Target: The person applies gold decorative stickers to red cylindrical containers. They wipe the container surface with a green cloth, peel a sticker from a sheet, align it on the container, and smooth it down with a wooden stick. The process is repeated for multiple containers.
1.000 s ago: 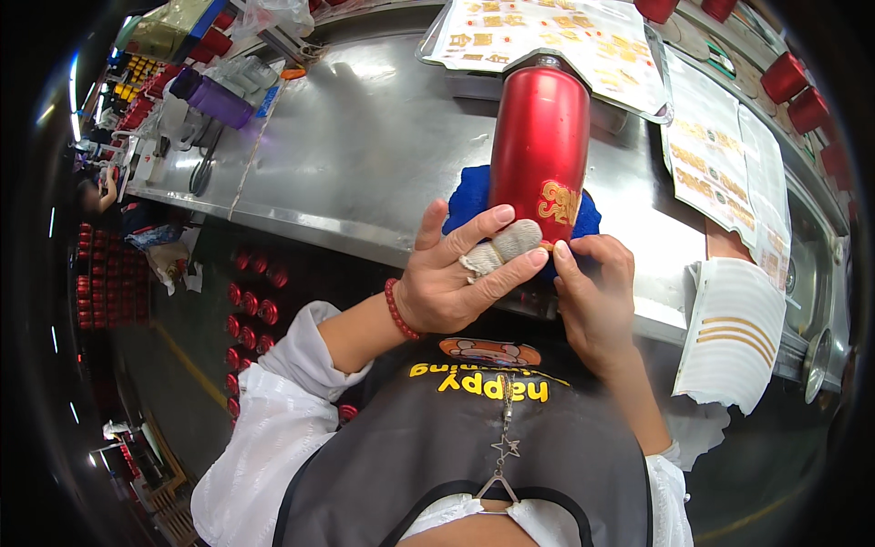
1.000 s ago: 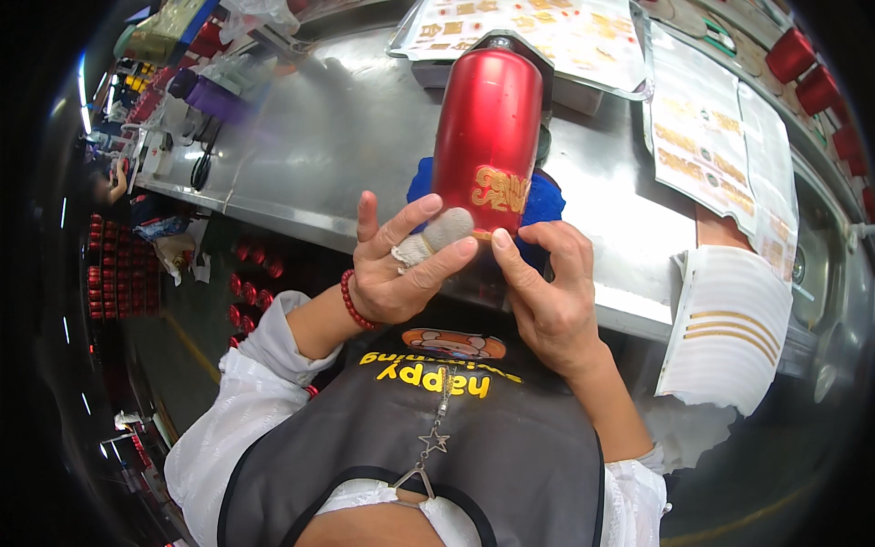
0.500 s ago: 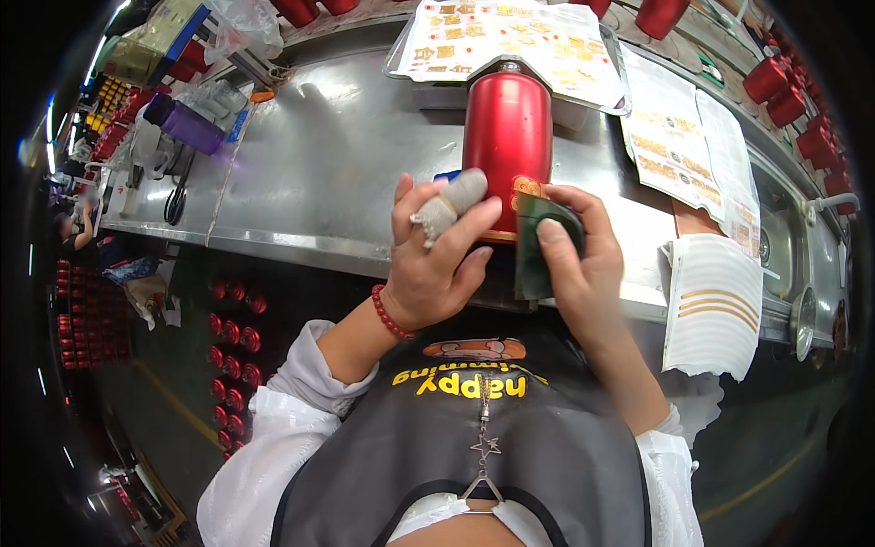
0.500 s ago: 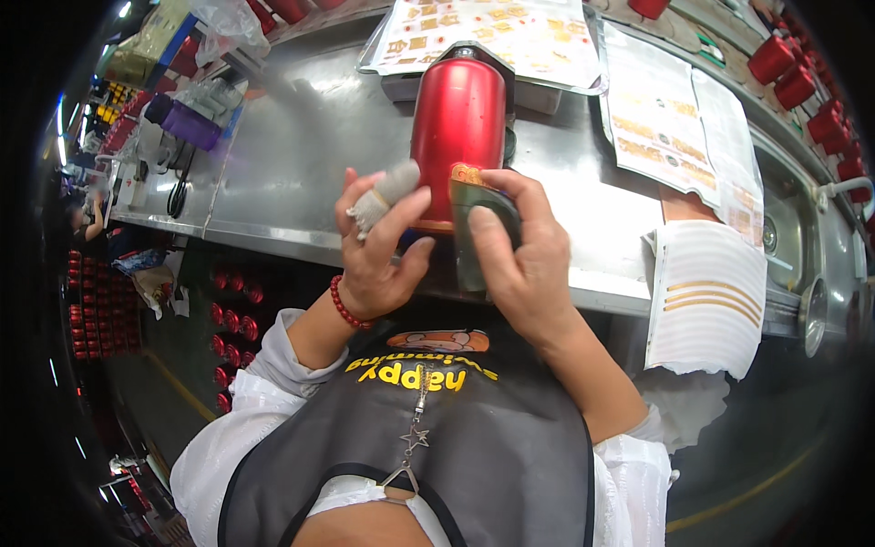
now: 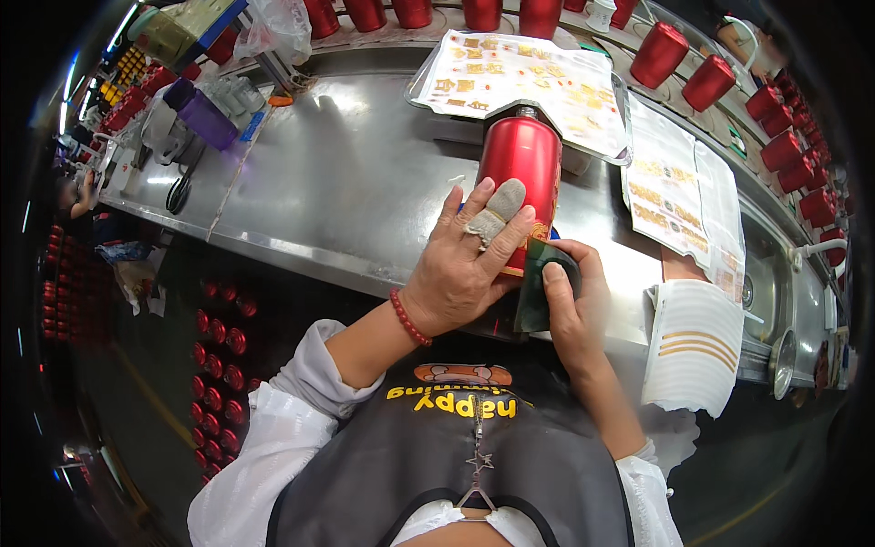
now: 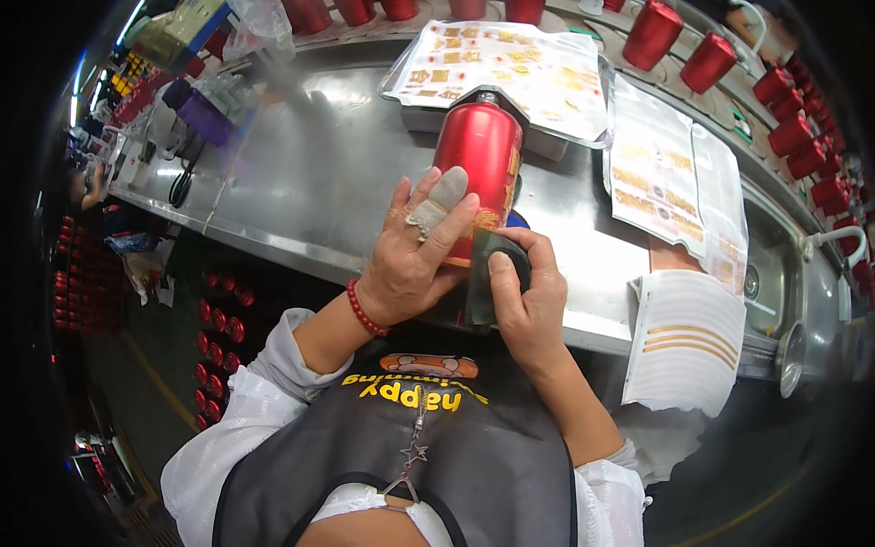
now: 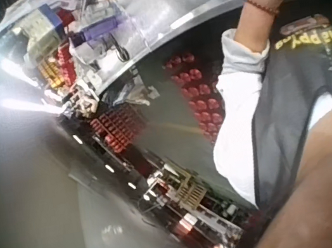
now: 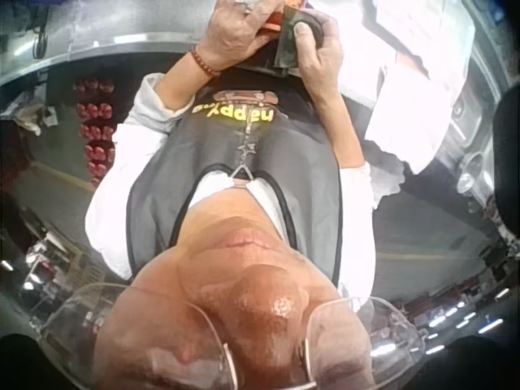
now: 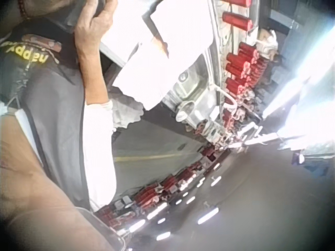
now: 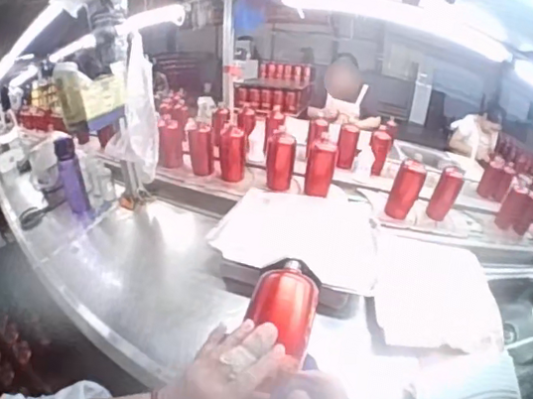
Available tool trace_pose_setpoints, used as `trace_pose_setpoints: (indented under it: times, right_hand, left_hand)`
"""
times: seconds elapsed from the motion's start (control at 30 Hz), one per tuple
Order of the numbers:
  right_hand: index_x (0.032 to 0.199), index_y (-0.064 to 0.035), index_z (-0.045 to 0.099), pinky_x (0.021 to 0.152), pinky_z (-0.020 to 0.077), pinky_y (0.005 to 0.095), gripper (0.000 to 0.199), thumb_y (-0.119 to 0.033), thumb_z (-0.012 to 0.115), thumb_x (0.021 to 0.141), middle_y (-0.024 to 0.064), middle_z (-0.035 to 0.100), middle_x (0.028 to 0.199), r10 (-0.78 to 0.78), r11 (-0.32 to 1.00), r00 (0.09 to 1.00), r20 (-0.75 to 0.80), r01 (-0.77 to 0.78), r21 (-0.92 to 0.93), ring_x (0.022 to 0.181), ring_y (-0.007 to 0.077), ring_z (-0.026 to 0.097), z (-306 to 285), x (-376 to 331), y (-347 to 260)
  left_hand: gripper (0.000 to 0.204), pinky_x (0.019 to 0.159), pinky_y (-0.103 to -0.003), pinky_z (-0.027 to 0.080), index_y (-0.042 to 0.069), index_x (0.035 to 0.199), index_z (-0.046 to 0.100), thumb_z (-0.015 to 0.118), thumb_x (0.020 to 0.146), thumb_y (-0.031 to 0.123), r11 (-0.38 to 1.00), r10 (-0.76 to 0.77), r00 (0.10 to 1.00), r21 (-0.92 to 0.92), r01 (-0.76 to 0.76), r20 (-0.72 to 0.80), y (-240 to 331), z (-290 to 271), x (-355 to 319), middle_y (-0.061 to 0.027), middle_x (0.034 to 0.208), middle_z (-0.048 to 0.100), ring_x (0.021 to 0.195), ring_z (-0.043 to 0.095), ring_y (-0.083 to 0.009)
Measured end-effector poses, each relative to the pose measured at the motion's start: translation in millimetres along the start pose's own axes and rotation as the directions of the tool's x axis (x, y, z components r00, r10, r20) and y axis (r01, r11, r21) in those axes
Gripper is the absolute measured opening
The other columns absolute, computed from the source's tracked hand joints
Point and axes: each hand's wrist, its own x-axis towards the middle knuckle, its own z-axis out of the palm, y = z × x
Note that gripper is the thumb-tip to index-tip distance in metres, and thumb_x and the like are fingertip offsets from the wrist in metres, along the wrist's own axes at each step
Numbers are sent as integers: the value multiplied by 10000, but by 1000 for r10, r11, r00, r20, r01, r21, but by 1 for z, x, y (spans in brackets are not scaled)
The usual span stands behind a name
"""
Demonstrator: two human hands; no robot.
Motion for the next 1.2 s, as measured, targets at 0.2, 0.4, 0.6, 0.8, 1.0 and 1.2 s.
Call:
trace_pose_setpoints:
  times: [0.2, 0.4, 0.6, 0.8, 1.0, 1.2]
  right_hand:
    - [1131, 1, 596, 709, 505, 285, 201, -100, 586, 958, 71, 663, 854, -8, 999, 999, 31, 7, 35, 766, 120, 606, -3, 0, 8]
    - [1118, -3, 599, 703, 498, 277, 186, -93, 585, 956, 67, 657, 851, -8, 1000, 1000, 22, 7, 31, 759, 121, 600, -5, -1, 10]
    - [1110, -2, 597, 690, 493, 269, 175, -87, 582, 957, 60, 647, 831, -9, 1000, 998, 64, 9, 8, 745, 109, 589, -7, -2, 8]
    - [1111, -5, 597, 684, 493, 271, 176, -84, 587, 954, 51, 645, 823, -15, 999, 999, 38, 14, 36, 735, 109, 586, -7, -1, 9]
    - [1116, -5, 597, 701, 497, 271, 185, -85, 594, 949, 58, 649, 843, -16, 1000, 998, 53, 16, 2, 742, 117, 590, -11, -3, 13]
    - [1099, 0, 595, 701, 507, 283, 194, -109, 632, 942, 74, 657, 844, -57, 997, 998, 8, 58, -55, 745, 130, 607, -15, -2, 19]
  left_hand:
    - [729, 1184, -569, 217, 101, 1499, 422, 728, 872, 314, 963, -243, 970, -127, 239, -16, -18, 4, -38, -197, 1460, 501, 1359, 459, -418]
    - [772, 1173, -568, 240, 92, 1479, 452, 779, 818, 319, 994, 13, 1000, 109, -15, 21, 1, 0, 2, -200, 1451, 508, 1367, 452, -416]
    - [742, 1150, -636, 210, 57, 1462, 454, 729, 867, 404, 967, -253, 968, -11, 253, 2, -21, 7, -40, -231, 1440, 497, 1367, 437, -435]
    - [783, 1152, -650, 174, 70, 1494, 406, 734, 862, 395, 992, -34, 999, 121, 32, 11, -2, 0, 0, -228, 1418, 519, 1353, 457, -447]
    - [818, 1146, -663, 171, -8, 1478, 392, 716, 878, 444, 969, -246, 963, 61, 241, 109, -24, 3, -40, -249, 1406, 523, 1347, 440, -488]
    - [921, 1156, -652, 146, -30, 1511, 331, 708, 867, 510, 988, -148, 989, 30, 148, 1, -9, 5, -10, -241, 1425, 498, 1359, 417, -477]
